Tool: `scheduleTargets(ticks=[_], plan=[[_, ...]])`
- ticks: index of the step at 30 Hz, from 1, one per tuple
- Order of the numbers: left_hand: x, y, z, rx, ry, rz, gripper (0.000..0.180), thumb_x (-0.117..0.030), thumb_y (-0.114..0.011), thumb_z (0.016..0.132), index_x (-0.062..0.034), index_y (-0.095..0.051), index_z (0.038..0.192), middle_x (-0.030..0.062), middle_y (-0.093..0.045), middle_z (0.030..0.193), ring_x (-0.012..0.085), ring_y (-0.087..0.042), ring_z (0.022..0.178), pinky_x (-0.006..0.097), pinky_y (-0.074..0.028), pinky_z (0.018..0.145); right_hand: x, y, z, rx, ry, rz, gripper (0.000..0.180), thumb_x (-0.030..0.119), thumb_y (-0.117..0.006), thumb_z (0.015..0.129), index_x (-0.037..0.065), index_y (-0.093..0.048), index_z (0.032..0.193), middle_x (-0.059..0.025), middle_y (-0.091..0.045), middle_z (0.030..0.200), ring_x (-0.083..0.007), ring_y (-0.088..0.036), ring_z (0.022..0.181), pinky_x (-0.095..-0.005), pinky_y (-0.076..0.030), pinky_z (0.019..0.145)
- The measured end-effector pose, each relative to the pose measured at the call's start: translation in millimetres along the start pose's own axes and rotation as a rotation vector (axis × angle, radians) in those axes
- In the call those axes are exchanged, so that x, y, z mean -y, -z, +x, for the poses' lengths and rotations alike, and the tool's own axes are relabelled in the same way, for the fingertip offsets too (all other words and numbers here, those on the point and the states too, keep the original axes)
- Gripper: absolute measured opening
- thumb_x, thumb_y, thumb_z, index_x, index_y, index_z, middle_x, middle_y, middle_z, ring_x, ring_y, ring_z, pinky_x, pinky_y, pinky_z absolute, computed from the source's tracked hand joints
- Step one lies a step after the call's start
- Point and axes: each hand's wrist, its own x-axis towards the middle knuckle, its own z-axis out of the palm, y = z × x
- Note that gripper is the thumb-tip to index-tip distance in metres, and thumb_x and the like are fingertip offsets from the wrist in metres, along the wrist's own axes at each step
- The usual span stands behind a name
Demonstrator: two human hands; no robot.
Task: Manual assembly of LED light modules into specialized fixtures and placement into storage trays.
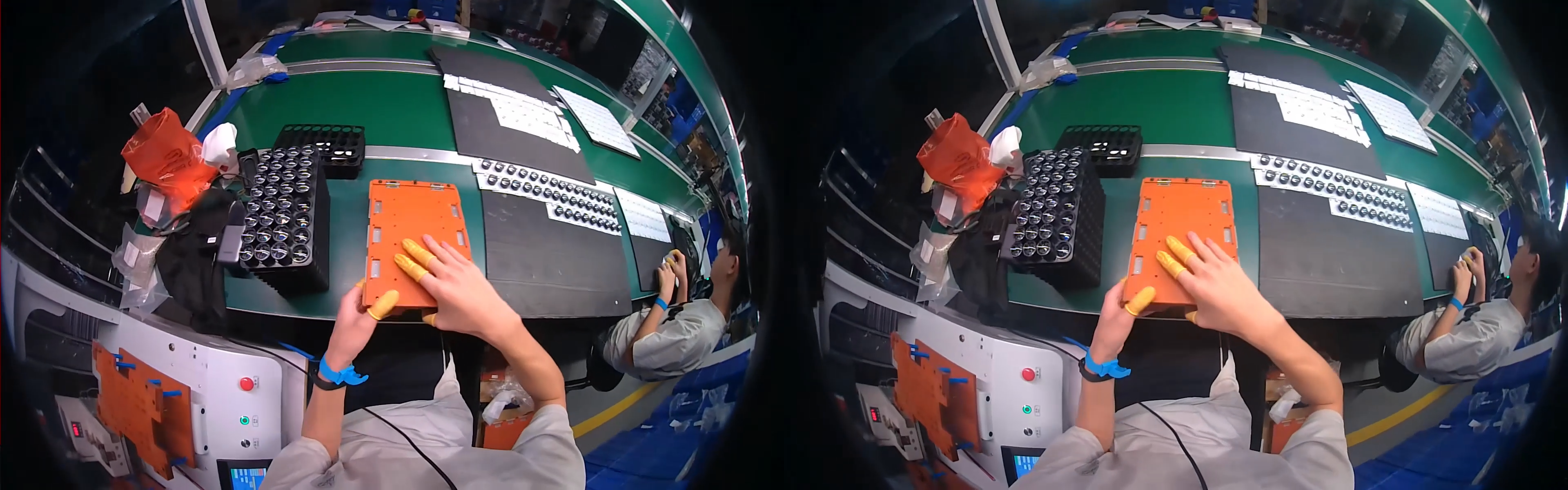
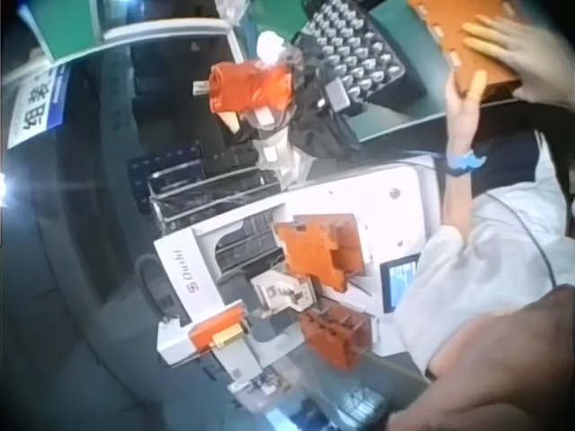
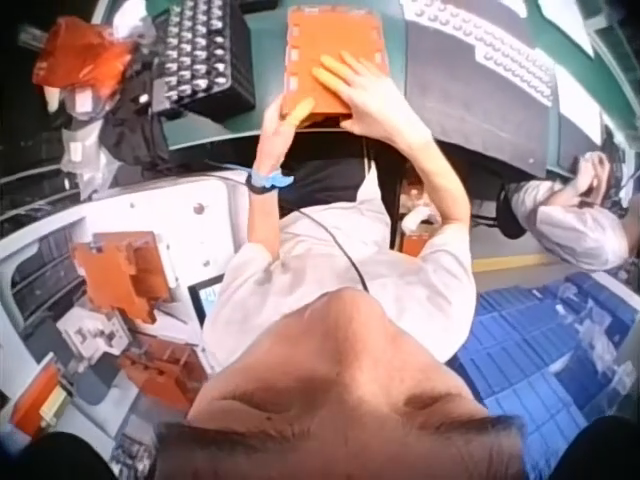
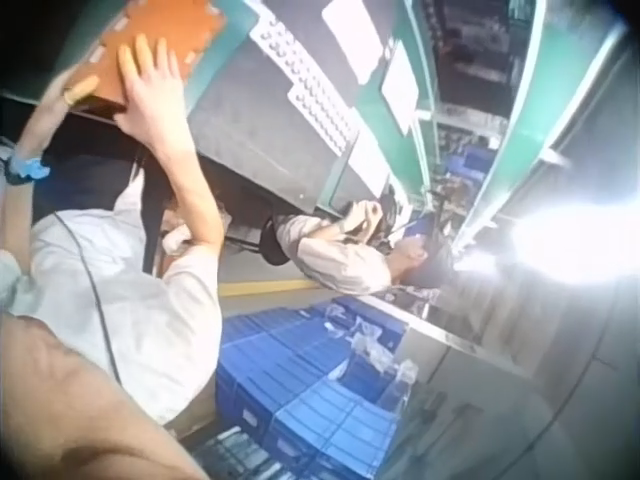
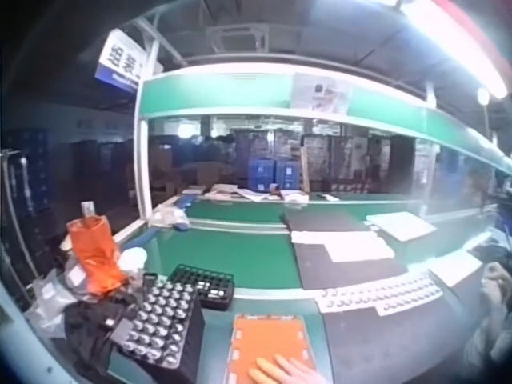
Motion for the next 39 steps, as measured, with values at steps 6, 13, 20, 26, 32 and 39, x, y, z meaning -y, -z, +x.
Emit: scheduleTargets(ticks=[6,13,20,26,32,39], plan=[[-11,4,1,-0.173,-0.156,0.86,0.05,-0.021,-0.094,0.071,0.0029,-0.066,0.105,0.0138,-0.068,0.1,0.0269,-0.066,0.093,0.037,-0.054,0.086,-13,-9,4,0.014,-0.008,-0.041,0.083,0.01,-0.082,0.065,0.004,-0.054,0.142,-0.0166,-0.047,0.153,-0.0421,-0.044,0.141,-0.0494,-0.043,0.111],[5,14,7,-0.281,-0.487,0.951,0.047,-0.02,-0.095,0.06,0.0038,-0.073,0.094,0.0112,-0.066,0.096,0.0308,-0.06,0.092,0.041,-0.052,0.081,-19,-22,1,-0.1,-0.001,-0.037,0.073,0.026,-0.082,0.074,0.006,-0.058,0.139,-0.0158,-0.055,0.146,-0.0377,-0.049,0.138,-0.0479,-0.048,0.105],[10,13,7,-0.295,-0.527,1.062,0.049,-0.02,-0.095,0.059,0.003,-0.075,0.098,0.0097,-0.066,0.098,0.0299,-0.059,0.091,0.041,-0.053,0.078,-19,-39,-13,-0.106,0.007,-0.16,0.07,0.032,-0.079,0.076,0.005,-0.059,0.137,-0.0156,-0.057,0.142,-0.0355,-0.054,0.133,-0.0423,-0.056,0.095],[11,15,7,-0.27,-0.54,1.05,0.049,-0.021,-0.095,0.061,0.0022,-0.075,0.099,0.0096,-0.066,0.098,0.0299,-0.06,0.091,0.042,-0.054,0.076,-15,-28,-10,-0.016,0.066,-0.299,0.061,0.026,-0.071,0.083,0.0,-0.057,0.137,-0.0224,-0.056,0.141,-0.0383,-0.055,0.132,-0.0407,-0.058,0.091],[13,16,6,-0.28,-0.516,1.087,0.048,-0.024,-0.094,0.061,0.0006,-0.076,0.098,0.0091,-0.067,0.098,0.0287,-0.061,0.091,0.04,-0.054,0.076,-13,-16,-10,-0.022,0.134,-0.435,0.049,0.015,-0.059,0.089,-0.001,-0.06,0.135,-0.0239,-0.058,0.139,-0.0393,-0.058,0.129,-0.0397,-0.059,0.091],[15,16,9,-0.257,-0.551,1.142,0.049,-0.028,-0.094,0.06,-0.0002,-0.076,0.096,0.0076,-0.068,0.099,0.028,-0.061,0.09,0.039,-0.054,0.074,-43,67,35,-0.36,0.154,-0.277,0.027,0.008,-0.073,0.078,0.011,-0.073,0.106,-0.0064,-0.074,0.095,-0.0203,-0.071,0.07,-0.0335,-0.057,0.06]])
